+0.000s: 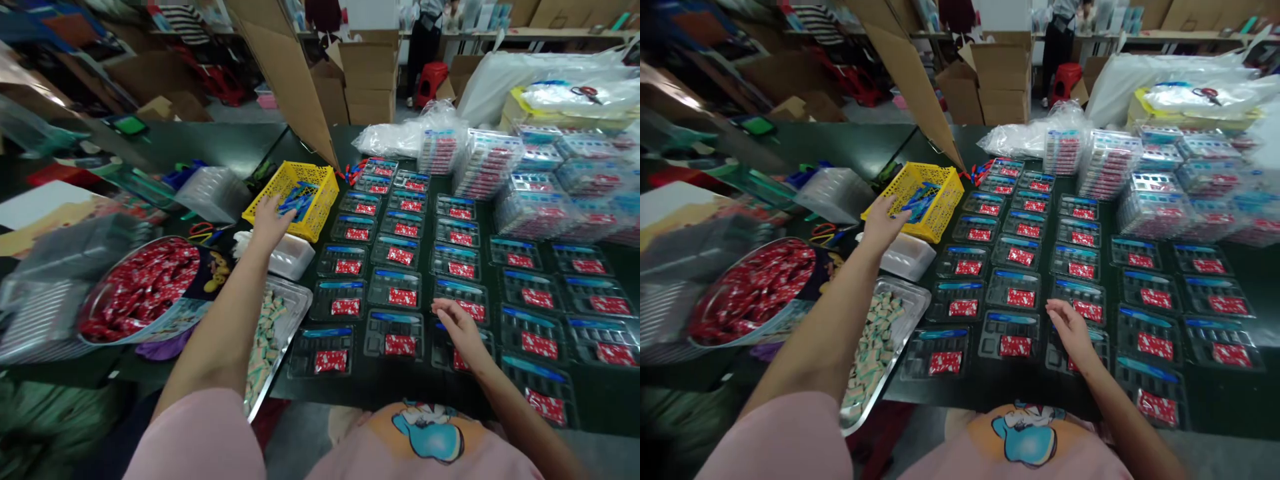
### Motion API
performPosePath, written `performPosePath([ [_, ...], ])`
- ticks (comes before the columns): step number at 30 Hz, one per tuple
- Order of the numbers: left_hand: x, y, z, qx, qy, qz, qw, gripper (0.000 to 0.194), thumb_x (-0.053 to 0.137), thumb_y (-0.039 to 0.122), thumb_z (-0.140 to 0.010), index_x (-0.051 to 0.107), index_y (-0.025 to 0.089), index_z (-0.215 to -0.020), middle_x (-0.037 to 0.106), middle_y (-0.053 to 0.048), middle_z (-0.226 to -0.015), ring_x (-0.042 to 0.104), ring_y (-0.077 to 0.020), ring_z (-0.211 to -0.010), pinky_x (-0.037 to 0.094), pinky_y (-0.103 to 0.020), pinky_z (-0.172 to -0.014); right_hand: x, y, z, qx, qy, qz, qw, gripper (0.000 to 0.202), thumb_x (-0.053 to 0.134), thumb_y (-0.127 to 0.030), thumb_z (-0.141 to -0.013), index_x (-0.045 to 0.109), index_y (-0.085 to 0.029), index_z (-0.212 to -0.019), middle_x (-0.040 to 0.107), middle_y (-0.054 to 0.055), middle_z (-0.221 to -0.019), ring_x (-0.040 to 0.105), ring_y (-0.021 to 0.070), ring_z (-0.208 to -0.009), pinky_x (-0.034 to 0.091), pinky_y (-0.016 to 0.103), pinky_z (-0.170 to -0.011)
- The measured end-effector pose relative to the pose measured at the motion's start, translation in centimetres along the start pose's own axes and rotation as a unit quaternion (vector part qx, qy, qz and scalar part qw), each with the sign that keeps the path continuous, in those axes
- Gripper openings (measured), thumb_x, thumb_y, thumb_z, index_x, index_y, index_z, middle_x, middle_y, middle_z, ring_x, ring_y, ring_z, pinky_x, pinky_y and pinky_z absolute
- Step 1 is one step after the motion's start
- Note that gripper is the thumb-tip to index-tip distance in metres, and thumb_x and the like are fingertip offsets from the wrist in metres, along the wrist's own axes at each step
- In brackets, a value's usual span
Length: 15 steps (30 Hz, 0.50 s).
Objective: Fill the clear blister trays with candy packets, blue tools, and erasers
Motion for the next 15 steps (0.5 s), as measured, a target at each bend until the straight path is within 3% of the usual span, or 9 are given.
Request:
performPosePath([
  [3,-0.4,2.4,5.2,0.023,0.004,-0.038,0.999,0.047,0.066,0.039,-0.083,0.056,0.008,-0.117,0.046,-0.014,-0.141,0.036,-0.0321,-0.136,0.023,-0.054,-0.114,0.4,-0.1,0.3,-0.006,-0.004,-0.009,1.0,0.04,0.061,-0.053,-0.082,0.063,-0.021,-0.106,0.07,0.008,-0.103,0.065,0.0225,-0.099,0.05,0.042,-0.094],
  [6,-0.1,5.7,12.7,0.048,-0.014,-0.031,0.998,0.041,0.061,0.037,-0.086,0.06,0.013,-0.12,0.045,-0.014,-0.144,0.038,-0.0293,-0.136,0.028,-0.052,-0.113,1.1,-0.1,1.1,-0.014,-0.024,0.001,1.0,0.038,0.059,-0.051,-0.084,0.063,-0.022,-0.107,0.069,0.007,-0.103,0.065,0.0222,-0.099,0.05,0.041,-0.093],
  [9,0.8,7.8,20.2,0.006,-0.033,-0.006,0.999,0.02,0.055,0.033,-0.089,0.07,0.019,-0.093,0.058,-0.01,-0.132,0.046,-0.0252,-0.131,0.032,-0.049,-0.112,1.7,0.1,2.2,-0.023,-0.049,0.018,0.998,0.036,0.058,-0.049,-0.086,0.063,-0.022,-0.109,0.069,0.008,-0.106,0.064,0.0222,-0.1,0.049,0.04,-0.094],
  [12,1.8,8.5,25.8,-0.036,-0.066,0.012,0.997,0.019,0.056,0.033,-0.089,0.071,0.022,-0.084,0.064,-0.008,-0.124,0.047,-0.025,-0.131,0.035,-0.052,-0.11,2.0,0.5,2.8,-0.025,-0.059,0.031,0.997,0.035,0.059,-0.048,-0.086,0.063,-0.022,-0.109,0.068,0.009,-0.107,0.063,0.0225,-0.1,0.047,0.041,-0.095],
  [15,1.6,8.3,28.8,-0.059,-0.074,0.015,0.995,0.018,0.058,0.034,-0.087,0.072,0.023,-0.085,0.065,-0.009,-0.123,0.05,-0.0254,-0.128,0.037,-0.052,-0.108,2.4,0.6,2.9,-0.028,-0.074,0.032,0.996,0.035,0.06,-0.048,-0.085,0.064,-0.022,-0.108,0.068,0.008,-0.106,0.063,0.0224,-0.099,0.046,0.041,-0.095],
])
Point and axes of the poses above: each hand's wrist, its own z-axis away from the middle knuckle, its own x-axis out of the palm, y = z × x, the point moved 8 cm from there along -z, towards the middle knuckle
